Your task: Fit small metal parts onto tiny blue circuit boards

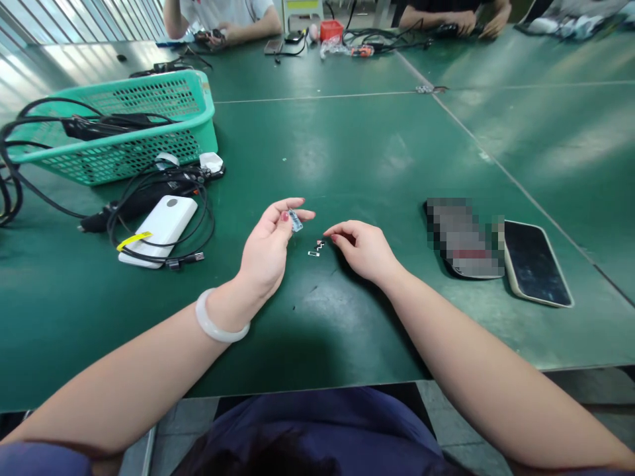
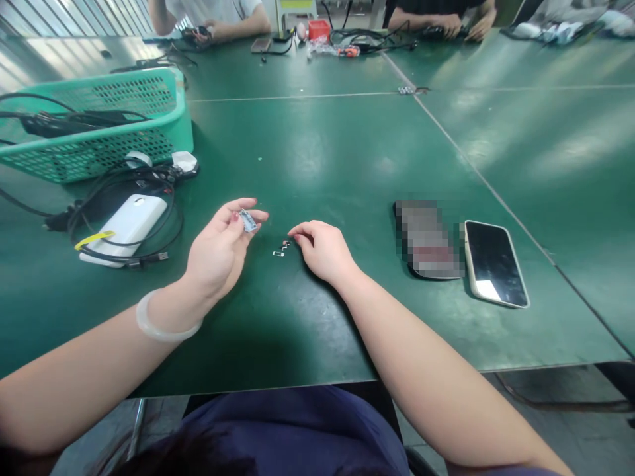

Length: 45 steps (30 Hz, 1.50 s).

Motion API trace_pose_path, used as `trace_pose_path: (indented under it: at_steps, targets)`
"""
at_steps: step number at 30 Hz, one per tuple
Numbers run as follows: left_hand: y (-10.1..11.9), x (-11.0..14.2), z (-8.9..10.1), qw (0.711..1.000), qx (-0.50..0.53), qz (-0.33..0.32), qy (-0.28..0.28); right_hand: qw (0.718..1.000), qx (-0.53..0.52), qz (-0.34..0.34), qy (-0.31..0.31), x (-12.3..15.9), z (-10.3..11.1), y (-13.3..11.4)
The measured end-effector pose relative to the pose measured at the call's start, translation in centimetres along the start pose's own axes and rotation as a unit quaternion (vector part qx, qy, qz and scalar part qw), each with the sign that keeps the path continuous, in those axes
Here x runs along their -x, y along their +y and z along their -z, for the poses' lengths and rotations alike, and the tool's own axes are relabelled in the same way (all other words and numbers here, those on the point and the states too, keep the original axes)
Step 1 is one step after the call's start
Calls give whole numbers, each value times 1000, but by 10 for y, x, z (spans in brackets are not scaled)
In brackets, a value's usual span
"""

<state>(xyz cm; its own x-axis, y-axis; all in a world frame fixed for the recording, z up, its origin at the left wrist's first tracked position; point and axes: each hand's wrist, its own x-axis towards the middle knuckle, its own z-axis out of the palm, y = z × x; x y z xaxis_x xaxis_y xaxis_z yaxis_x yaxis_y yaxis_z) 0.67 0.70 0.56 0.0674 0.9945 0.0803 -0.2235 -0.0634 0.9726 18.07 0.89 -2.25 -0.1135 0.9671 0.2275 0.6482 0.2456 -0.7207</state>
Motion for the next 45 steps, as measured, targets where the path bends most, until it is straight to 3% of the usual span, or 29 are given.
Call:
trace_pose_path:
  at_steps: [4, 8, 12, 16, 19, 22, 29, 36, 45]
  targets:
    - [3, 7, 6, 997, 24, 62, 36, 1000, 12, -4, -16, 2, -1, 0]
    - [-2, 12, 7, 987, 32, 143, 60, 997, 51, 41, -42, 2, -5, -2]
    - [-3, 14, 5, 982, 38, 179, 36, 995, 73, 45, -59, 0, -4, -5]
    - [-3, 16, 5, 979, 21, 203, 4, 1000, -7, -1, -23, 0, 2, -6]
    - [-5, 15, 6, 979, 3, 201, -18, 994, -91, -53, 1, 1, 5, -7]
    - [-8, 14, 6, 981, -1, 192, -20, 984, -149, -92, -12, 3, 5, -11]
    - [-11, 16, 7, 982, 9, 179, -52, 967, -226, -113, -28, 5, 2, -23]
    - [-8, 19, 6, 982, -16, 168, -85, 964, -228, -135, -10, 5, -1, -26]
    - [-13, 19, 6, 989, -59, 108, -87, 979, -171, -107, 11, 8, -3, -26]
